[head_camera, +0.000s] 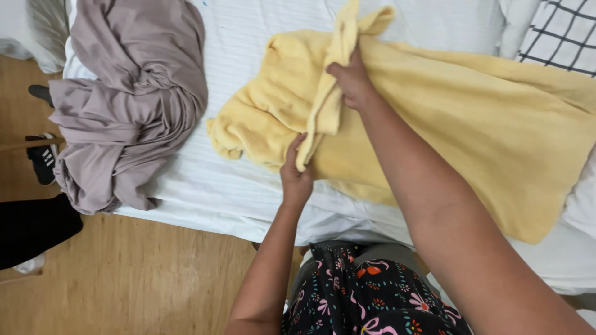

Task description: The person folds a yellow towel on a bed. They spread the towel out, fold it in half lengthwise, then fold it into thirds to create a compact rectangle.

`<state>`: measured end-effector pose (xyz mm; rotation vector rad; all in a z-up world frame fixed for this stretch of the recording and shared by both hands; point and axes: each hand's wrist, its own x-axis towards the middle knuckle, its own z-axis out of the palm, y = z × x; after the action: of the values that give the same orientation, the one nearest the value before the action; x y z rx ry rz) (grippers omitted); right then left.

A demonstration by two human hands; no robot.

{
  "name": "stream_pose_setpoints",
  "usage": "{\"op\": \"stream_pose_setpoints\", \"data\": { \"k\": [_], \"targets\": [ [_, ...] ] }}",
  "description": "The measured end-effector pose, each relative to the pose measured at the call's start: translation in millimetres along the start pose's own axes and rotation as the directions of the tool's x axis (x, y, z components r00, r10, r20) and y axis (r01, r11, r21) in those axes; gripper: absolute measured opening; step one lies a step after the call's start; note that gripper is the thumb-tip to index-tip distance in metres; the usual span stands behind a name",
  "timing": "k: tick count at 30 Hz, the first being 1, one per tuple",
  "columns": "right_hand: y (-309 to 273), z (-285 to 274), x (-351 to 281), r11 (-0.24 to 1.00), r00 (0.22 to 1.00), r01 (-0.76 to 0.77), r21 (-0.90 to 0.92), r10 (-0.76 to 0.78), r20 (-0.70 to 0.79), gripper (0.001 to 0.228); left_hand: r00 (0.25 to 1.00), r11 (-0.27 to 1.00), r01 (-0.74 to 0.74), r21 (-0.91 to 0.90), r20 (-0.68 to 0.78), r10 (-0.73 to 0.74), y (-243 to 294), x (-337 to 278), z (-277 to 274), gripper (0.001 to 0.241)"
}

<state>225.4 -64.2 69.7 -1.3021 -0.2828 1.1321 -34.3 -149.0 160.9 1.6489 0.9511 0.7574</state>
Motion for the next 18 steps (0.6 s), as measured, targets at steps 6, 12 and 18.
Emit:
{"op": "stream_pose_setpoints", "data": {
  "k": [6,12,18],
  "targets": [
    [-0.8,102.7,0.7,0.945,0.97,-0.216,-0.244,0.236,0.057,0.11,0.831,0.846,0.512,-0.152,-0.164,-0.532,-39.1,17.5,-68.4,0.052],
    [67.3,70.1,-83.9,0.666,0.972,0.22,-0.713,-0.086,0.219,0.08,0.726,0.778,0.626,-0.056,-0.323,-0.607,-122.7,13.5,-97.3,0.076],
    [116.5,-41.3,-213.9,0.248,0.991,0.128,-0.96,-0.062,0.116,0.076,0.486,0.503,0.864,-0.027,-0.213,-0.847,-171.1,18.4,-67.5,0.114]
  ]
}}
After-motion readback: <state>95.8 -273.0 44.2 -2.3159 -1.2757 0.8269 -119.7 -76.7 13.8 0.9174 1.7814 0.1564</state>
